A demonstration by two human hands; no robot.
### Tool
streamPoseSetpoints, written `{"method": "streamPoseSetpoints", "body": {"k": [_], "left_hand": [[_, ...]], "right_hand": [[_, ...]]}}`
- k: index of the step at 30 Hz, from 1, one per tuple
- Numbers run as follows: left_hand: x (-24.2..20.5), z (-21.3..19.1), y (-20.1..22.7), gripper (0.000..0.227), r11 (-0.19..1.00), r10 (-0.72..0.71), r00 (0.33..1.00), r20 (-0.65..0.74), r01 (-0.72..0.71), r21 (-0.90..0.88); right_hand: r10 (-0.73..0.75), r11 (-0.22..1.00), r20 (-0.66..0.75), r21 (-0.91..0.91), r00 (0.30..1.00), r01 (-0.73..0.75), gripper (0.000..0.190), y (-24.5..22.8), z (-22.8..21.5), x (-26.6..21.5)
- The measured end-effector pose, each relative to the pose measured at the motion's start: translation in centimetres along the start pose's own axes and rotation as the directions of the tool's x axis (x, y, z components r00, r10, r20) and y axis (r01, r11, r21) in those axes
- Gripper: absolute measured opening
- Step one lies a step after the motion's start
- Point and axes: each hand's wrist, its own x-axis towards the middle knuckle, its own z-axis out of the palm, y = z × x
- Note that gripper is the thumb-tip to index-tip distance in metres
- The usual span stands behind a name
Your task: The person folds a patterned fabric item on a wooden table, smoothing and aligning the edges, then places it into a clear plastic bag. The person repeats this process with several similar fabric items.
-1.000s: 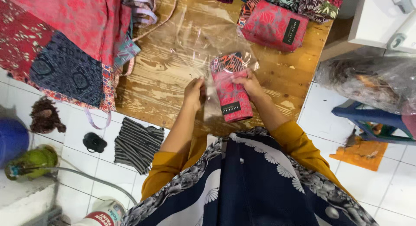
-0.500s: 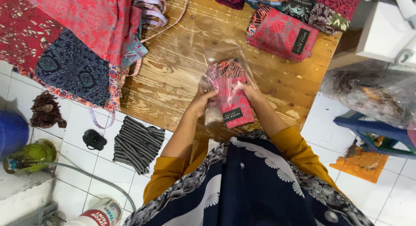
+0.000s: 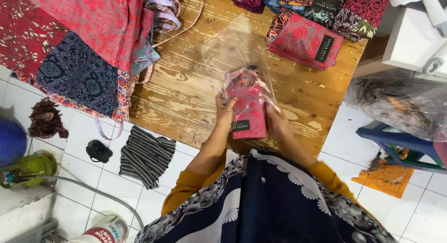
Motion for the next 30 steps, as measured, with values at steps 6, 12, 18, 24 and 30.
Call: {"method": "streamPoseSetpoints", "body": {"k": [6,12,18,24,30], "left_hand": [[-1.4,0.5,0.7,0.071,0.997,0.041,0.998,0.041,-0.038,-0.066],[-2.0,0.7,6.6,0.085,0.893,-0.440,0.892,0.101,0.422,0.156],[-3.5,-0.2,9.9,0.104,0.923,-0.385,0.842,0.378,0.342,0.178],[-3.8,0.0,9.8,0.103,0.905,-0.425,0.843,0.329,0.387,0.177],[-3.6,0.2,9.3,0.100,0.927,-0.374,0.867,0.329,0.352,0.125]], "right_hand": [[0.005,0.980,-0.295,-0.189,0.956,-0.064,0.084,2.6,0.8,-4.1],[-0.100,0.991,-0.395,0.038,0.913,0.125,0.053,0.0,-1.3,1.4],[-0.258,0.964,-0.392,-0.051,0.883,0.259,0.046,-0.2,-1.8,6.6],[-0.054,0.993,-0.457,0.066,0.888,0.094,0.043,2.2,0.7,6.4],[0.129,0.984,-0.179,0.146,0.975,-0.103,0.055,1.1,3.6,5.6]]}}
